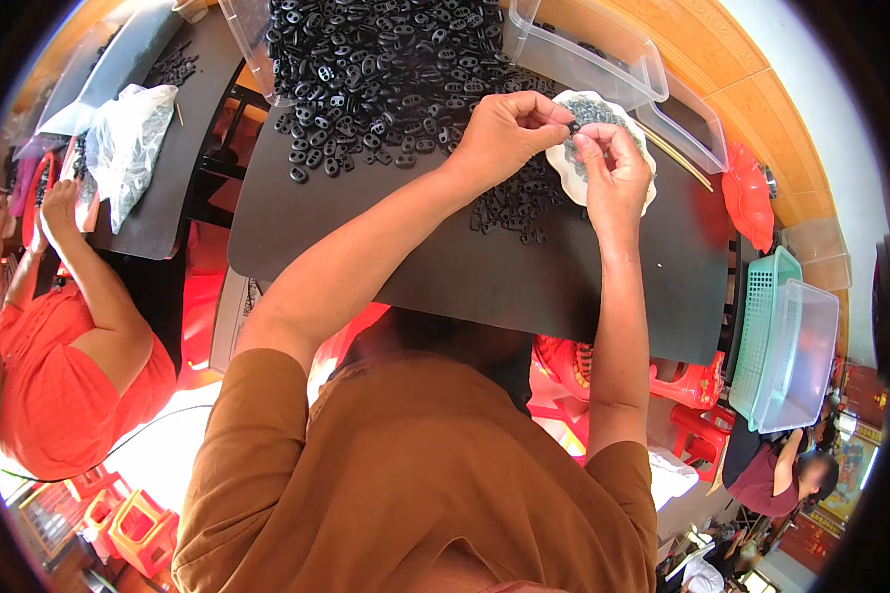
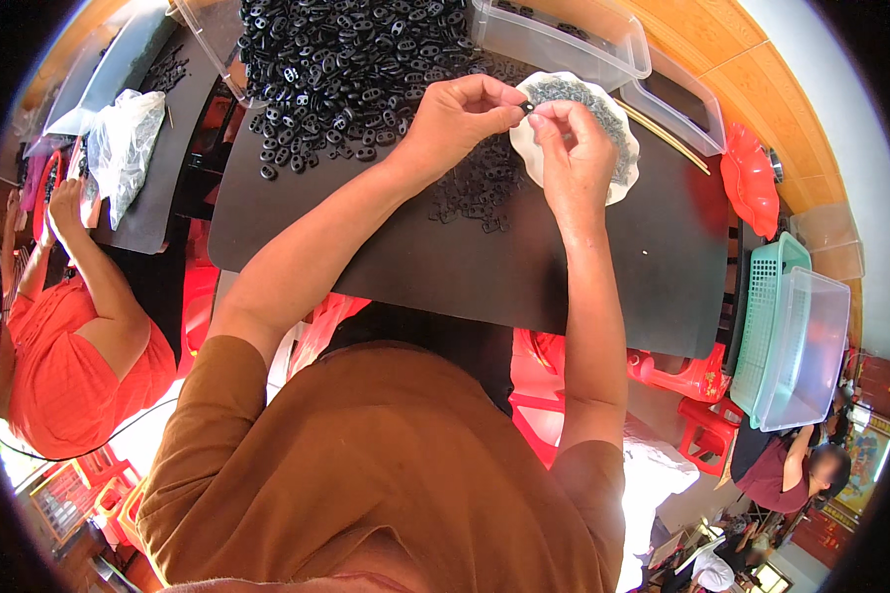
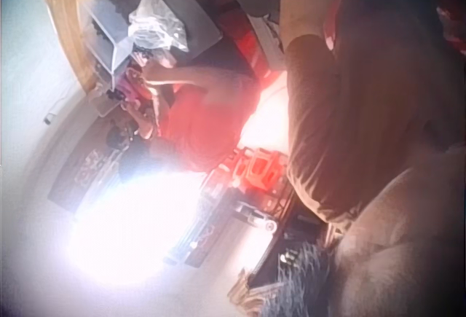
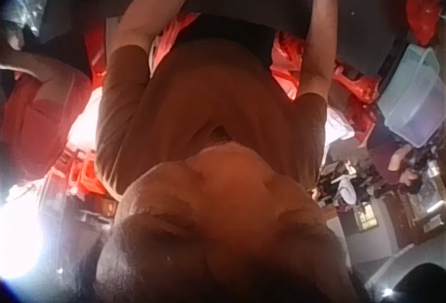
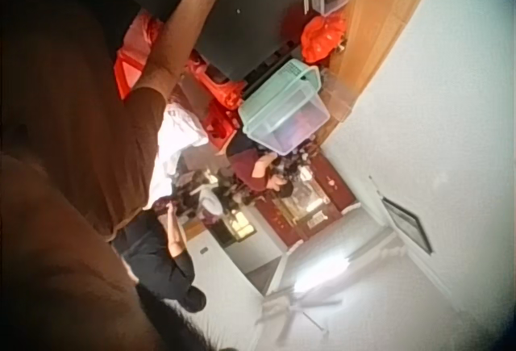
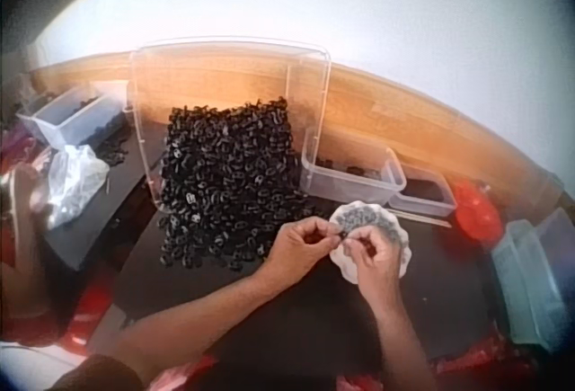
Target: The person sits at a table and repeatedly picks up small black plastic rings and metal pins to assemble them by hand. They insert the pins into the rings and place the finished units into a white bowl. The task involves repetitive manual assembly of small hardware components.
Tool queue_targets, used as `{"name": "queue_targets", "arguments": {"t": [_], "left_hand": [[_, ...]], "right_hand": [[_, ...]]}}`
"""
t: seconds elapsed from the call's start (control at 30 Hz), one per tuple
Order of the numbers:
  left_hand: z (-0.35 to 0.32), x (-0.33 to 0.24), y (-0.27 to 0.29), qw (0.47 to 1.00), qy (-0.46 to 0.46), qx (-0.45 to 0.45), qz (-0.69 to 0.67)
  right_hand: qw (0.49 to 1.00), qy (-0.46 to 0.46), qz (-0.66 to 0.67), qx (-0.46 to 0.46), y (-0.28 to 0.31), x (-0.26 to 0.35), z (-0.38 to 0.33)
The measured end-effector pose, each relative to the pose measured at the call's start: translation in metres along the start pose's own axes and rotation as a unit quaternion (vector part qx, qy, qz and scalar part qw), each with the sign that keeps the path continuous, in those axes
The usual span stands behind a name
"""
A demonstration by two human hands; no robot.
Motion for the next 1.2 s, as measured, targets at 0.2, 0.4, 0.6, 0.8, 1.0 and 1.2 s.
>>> {"name": "queue_targets", "arguments": {"t": [0.2,0.4,0.6,0.8,1.0,1.2], "left_hand": [[-0.003,-0.001,0.000,1.000,0.002,-0.012,0.017],[0.001,0.003,0.000,0.999,-0.017,-0.015,-0.034],[0.003,0.008,0.001,0.999,0.011,0.001,-0.050],[0.002,0.009,0.004,0.994,0.041,0.002,-0.100],[0.003,0.010,0.006,0.995,0.044,-0.004,-0.087],[0.003,0.012,0.004,0.998,0.037,-0.005,-0.050]], "right_hand": [[0.995,0.035,-0.092,-0.003,-0.006,0.013,-0.002],[0.991,0.075,-0.112,-0.012,-0.009,0.012,-0.005],[0.997,0.016,-0.079,0.019,-0.009,0.003,-0.004],[0.999,-0.029,0.034,0.009,-0.011,0.004,-0.002],[1.000,0.005,-0.021,0.022,-0.010,0.003,-0.002],[0.999,0.016,-0.031,0.030,-0.011,0.004,-0.002]]}}
Point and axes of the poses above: each hand's wrist, its own z-axis towards the middle knuckle, its own y-axis out of the back of the hand, x = y × z, the point moved 6 cm from there along z, towards the middle knuckle, and after that the axes turned 6 degrees about y, right-handed, at the moved point
